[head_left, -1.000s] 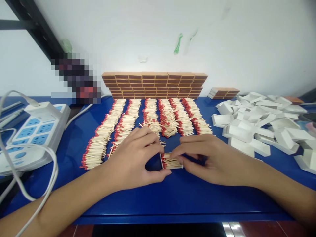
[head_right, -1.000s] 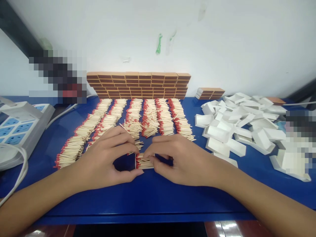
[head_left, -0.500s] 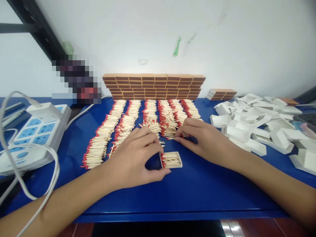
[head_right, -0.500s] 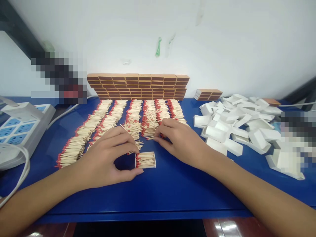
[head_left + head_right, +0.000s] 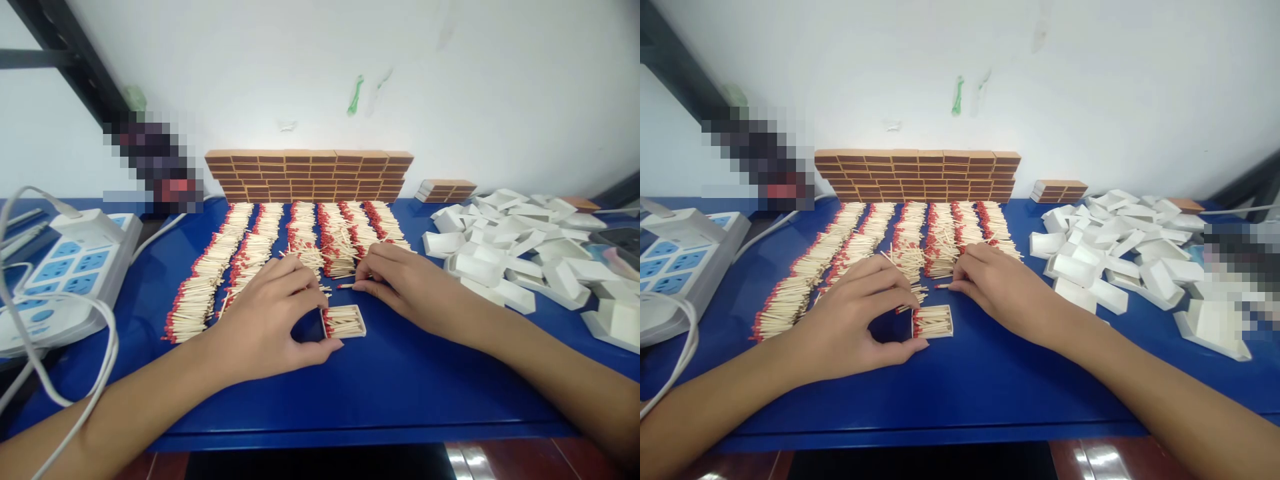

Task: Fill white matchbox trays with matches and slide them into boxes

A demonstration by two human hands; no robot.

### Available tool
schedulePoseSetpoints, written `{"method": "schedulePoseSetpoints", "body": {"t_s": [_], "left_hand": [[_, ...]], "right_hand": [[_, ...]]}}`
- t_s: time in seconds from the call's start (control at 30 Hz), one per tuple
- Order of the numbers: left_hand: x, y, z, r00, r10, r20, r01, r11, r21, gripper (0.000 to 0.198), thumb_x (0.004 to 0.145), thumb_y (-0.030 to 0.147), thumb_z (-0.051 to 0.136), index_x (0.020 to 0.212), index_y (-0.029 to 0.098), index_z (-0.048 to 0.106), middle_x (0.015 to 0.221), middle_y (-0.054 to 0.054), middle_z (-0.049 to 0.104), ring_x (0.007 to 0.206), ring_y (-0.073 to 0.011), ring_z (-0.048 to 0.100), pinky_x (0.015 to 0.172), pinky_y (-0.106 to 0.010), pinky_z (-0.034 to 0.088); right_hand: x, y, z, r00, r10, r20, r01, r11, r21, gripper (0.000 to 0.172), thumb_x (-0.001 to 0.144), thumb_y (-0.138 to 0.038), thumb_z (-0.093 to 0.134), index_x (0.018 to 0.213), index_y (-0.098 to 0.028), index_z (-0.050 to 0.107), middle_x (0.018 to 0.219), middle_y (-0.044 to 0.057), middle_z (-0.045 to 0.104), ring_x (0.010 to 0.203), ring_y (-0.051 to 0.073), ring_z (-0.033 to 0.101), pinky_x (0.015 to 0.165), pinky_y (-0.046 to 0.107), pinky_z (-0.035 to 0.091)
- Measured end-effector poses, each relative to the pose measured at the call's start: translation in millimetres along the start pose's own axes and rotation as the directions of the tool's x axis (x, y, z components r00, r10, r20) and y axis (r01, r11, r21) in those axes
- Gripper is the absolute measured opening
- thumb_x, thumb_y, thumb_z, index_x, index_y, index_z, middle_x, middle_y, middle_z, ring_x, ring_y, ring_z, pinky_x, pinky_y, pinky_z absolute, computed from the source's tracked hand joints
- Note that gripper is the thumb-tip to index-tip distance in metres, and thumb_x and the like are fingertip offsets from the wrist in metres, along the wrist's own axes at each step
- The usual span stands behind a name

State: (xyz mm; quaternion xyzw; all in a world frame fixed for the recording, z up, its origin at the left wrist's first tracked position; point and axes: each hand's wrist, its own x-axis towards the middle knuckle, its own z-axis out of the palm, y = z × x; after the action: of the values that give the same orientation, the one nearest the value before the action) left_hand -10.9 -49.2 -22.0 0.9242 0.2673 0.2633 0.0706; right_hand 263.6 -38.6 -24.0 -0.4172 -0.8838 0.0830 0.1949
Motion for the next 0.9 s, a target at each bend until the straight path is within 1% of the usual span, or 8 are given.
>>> {"method": "schedulePoseSetpoints", "body": {"t_s": [0.13, 0.27, 0.37, 0.5, 0.57, 0.63, 0.73, 0.9], "left_hand": [[-0.4, -0.5, 0.8, 0.999, -0.007, -0.038, 0.008, 1.000, 0.027, 0.030, 0.090, 0.046, 0.079, 0.098, 0.018, 0.074, 0.096, -0.007, 0.071, 0.097, -0.0265, 0.060, 0.088, -0.045, 0.051], [-0.4, -0.9, 1.4, 0.999, -0.020, -0.050, 0.021, 0.999, 0.030, 0.028, 0.091, 0.045, 0.078, 0.096, 0.018, 0.075, 0.095, -0.008, 0.070, 0.096, -0.0262, 0.060, 0.088, -0.045, 0.051], [-0.1, -1.2, 1.6, 0.998, -0.029, -0.049, 0.030, 0.999, 0.025, 0.027, 0.092, 0.045, 0.077, 0.094, 0.018, 0.074, 0.093, -0.007, 0.070, 0.096, -0.0255, 0.060, 0.087, -0.044, 0.051], [-0.1, -0.8, 1.8, 0.999, -0.009, -0.043, 0.009, 1.000, 0.015, 0.027, 0.091, 0.045, 0.079, 0.096, 0.018, 0.074, 0.095, -0.007, 0.071, 0.095, -0.0251, 0.059, 0.088, -0.044, 0.051], [-0.4, -0.2, 1.7, 0.999, 0.001, -0.033, -0.001, 1.000, 0.010, 0.027, 0.090, 0.044, 0.080, 0.096, 0.018, 0.073, 0.096, -0.007, 0.072, 0.096, -0.0251, 0.060, 0.089, -0.044, 0.051], [-0.8, 0.3, 1.5, 1.000, 0.004, -0.027, -0.004, 1.000, 0.008, 0.027, 0.090, 0.044, 0.080, 0.096, 0.019, 0.073, 0.096, -0.007, 0.072, 0.097, -0.0250, 0.060, 0.090, -0.043, 0.051], [-1.3, -0.1, 1.1, 1.000, 0.007, -0.025, -0.007, 1.000, 0.011, 0.028, 0.090, 0.045, 0.080, 0.096, 0.018, 0.072, 0.097, -0.007, 0.071, 0.098, -0.0256, 0.060, 0.090, -0.044, 0.051], [-1.4, -1.3, 1.7, 0.999, 0.015, -0.036, -0.014, 1.000, 0.018, 0.031, 0.091, 0.047, 0.079, 0.097, 0.018, 0.073, 0.097, -0.007, 0.071, 0.098, -0.0265, 0.060, 0.091, -0.045, 0.051]], "right_hand": [[-3.1, -13.0, -6.8, 1.000, 0.021, -0.024, -0.019, 0.997, 0.078, 0.014, 0.109, -0.031, 0.057, 0.101, -0.022, 0.062, 0.098, 0.006, 0.065, 0.089, 0.021, 0.063, 0.077, 0.033, 0.050], [-6.3, -33.2, -7.9, 0.999, -0.029, 0.037, 0.024, 0.991, 0.133, 0.011, 0.108, -0.026, 0.058, 0.099, -0.022, 0.064, 0.099, 0.005, 0.067, 0.085, 0.019, 0.065, 0.074, 0.030, 0.051], [-6.8, -39.7, -5.4, 0.997, -0.049, 0.060, 0.040, 0.989, 0.141, 0.015, 0.108, -0.027, 0.060, 0.096, -0.021, 0.066, 0.099, 0.006, 0.068, 0.082, 0.018, 0.066, 0.072, 0.030, 0.051], [-4.5, -31.6, -3.3, 0.999, -0.032, 0.005, 0.032, 0.993, 0.118, 0.012, 0.106, -0.027, 0.062, 0.098, -0.021, 0.069, 0.090, 0.004, 0.067, 0.077, 0.017, 0.064, 0.069, 0.029, 0.050], [-3.0, -23.9, -1.5, 0.998, -0.029, -0.051, 0.032, 0.998, 0.060, 0.009, 0.106, -0.025, 0.062, 0.107, -0.021, 0.070, 0.091, 0.005, 0.068, 0.080, 0.019, 0.066, 0.071, 0.031, 0.051], [-1.7, -16.6, 1.2, 0.995, -0.040, -0.096, 0.039, 0.999, -0.004, 0.015, 0.106, -0.023, 0.061, 0.117, -0.021, 0.071, 0.095, 0.007, 0.069, 0.084, 0.021, 0.067, 0.075, 0.034, 0.052], [-0.1, -9.3, 4.9, 0.994, -0.058, -0.096, 0.053, 0.997, -0.052, 0.018, 0.105, -0.019, 0.059, 0.118, -0.021, 0.072, 0.099, 0.008, 0.070, 0.088, 0.023, 0.068, 0.075, 0.035, 0.052], [2.1, -7.2, 5.4, 0.995, -0.052, -0.087, 0.048, 0.998, -0.051, 0.016, 0.104, -0.019, 0.060, 0.114, -0.018, 0.073, 0.094, 0.008, 0.069, 0.085, 0.022, 0.068, 0.072, 0.034, 0.052]]}}
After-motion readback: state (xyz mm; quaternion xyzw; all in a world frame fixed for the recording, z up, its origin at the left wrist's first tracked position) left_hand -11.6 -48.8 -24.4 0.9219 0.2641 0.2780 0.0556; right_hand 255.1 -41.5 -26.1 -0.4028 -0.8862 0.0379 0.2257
